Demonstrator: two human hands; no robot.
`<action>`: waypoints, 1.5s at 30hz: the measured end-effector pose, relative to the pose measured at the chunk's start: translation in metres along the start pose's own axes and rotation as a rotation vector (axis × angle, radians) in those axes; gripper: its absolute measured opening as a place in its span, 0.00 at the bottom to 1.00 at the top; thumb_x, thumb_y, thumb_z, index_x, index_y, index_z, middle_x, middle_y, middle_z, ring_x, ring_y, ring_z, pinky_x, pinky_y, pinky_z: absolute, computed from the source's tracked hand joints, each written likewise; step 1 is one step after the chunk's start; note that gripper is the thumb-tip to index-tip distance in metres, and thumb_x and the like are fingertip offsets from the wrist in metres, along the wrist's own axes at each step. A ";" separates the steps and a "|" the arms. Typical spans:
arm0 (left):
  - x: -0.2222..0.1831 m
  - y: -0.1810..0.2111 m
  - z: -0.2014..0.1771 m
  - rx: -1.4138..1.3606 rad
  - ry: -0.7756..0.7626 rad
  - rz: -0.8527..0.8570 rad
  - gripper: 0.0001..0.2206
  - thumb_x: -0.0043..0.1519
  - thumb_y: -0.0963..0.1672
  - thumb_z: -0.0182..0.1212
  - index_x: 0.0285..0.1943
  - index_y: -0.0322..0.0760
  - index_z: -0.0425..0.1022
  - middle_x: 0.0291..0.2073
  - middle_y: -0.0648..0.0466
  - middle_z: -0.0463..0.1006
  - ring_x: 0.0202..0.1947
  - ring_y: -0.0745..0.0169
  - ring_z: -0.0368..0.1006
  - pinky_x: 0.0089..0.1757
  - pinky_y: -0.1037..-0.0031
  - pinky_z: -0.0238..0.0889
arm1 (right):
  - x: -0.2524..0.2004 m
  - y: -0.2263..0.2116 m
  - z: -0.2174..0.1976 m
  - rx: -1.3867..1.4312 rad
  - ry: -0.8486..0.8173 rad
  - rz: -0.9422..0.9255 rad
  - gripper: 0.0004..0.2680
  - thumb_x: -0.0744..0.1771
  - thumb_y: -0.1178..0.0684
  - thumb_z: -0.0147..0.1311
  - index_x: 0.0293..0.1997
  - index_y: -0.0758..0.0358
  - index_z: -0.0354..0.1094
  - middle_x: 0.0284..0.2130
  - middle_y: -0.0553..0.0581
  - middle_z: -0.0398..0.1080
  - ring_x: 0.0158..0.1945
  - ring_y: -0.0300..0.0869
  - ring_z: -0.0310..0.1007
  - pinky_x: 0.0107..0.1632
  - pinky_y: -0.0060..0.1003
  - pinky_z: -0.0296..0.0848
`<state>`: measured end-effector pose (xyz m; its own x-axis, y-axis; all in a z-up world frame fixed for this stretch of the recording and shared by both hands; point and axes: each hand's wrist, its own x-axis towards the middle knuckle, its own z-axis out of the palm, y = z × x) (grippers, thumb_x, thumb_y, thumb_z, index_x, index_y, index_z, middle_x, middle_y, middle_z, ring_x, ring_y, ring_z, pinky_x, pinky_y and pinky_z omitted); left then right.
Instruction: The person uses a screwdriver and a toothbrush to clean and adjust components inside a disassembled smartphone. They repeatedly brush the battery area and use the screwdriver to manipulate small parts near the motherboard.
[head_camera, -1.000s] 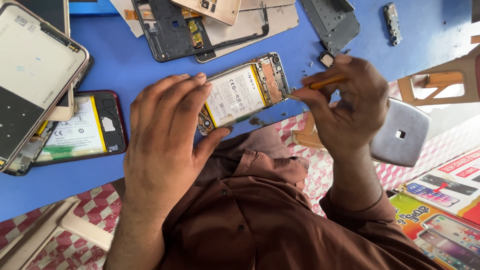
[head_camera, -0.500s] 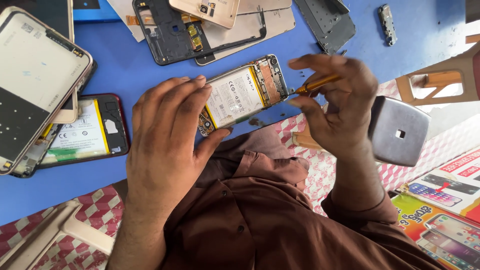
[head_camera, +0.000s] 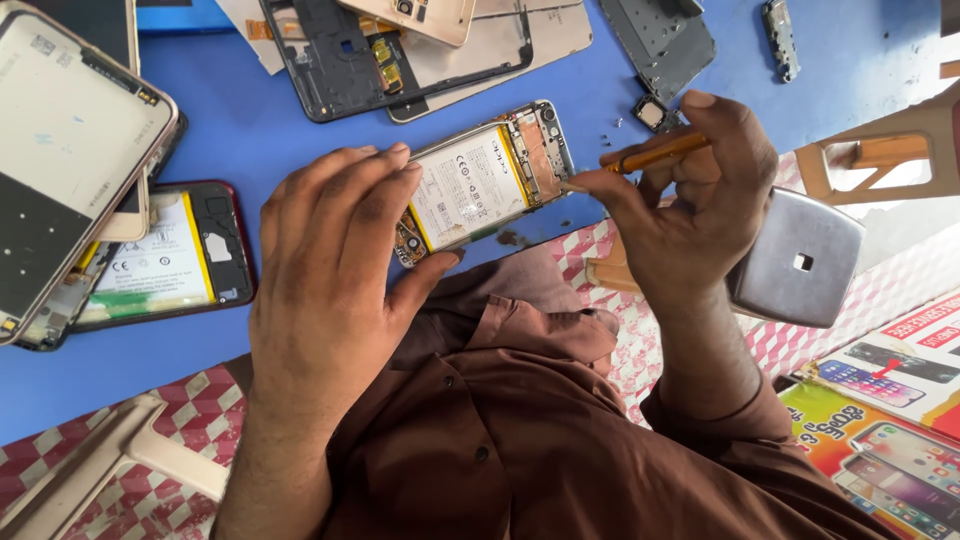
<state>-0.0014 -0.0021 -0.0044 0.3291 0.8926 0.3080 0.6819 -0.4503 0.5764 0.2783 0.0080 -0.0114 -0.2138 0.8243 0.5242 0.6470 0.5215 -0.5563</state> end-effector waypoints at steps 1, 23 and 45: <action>0.001 0.000 0.000 0.000 -0.002 0.000 0.32 0.53 0.47 0.80 0.63 0.31 0.71 0.61 0.49 0.74 0.65 0.49 0.67 0.62 0.54 0.60 | 0.001 0.001 -0.002 0.058 -0.001 0.006 0.31 0.67 0.67 0.70 0.72 0.58 0.44 0.44 0.67 0.70 0.40 0.45 0.79 0.36 0.28 0.77; 0.000 0.002 0.000 -0.003 0.002 -0.004 0.30 0.53 0.48 0.79 0.63 0.32 0.71 0.61 0.49 0.74 0.65 0.49 0.67 0.62 0.54 0.61 | 0.006 -0.017 0.005 0.101 0.013 0.032 0.24 0.71 0.69 0.60 0.71 0.61 0.47 0.44 0.69 0.73 0.43 0.49 0.81 0.41 0.32 0.81; -0.002 0.002 0.000 0.020 0.020 0.004 0.31 0.53 0.48 0.79 0.62 0.31 0.71 0.61 0.49 0.74 0.65 0.49 0.66 0.62 0.56 0.60 | 0.023 0.010 -0.010 0.303 -0.274 -0.168 0.21 0.71 0.71 0.47 0.68 0.61 0.43 0.44 0.73 0.74 0.47 0.55 0.81 0.49 0.40 0.84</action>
<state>-0.0005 -0.0051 -0.0043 0.3185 0.8902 0.3257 0.6933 -0.4531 0.5604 0.2867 0.0297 0.0011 -0.5107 0.7289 0.4560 0.3515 0.6610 -0.6630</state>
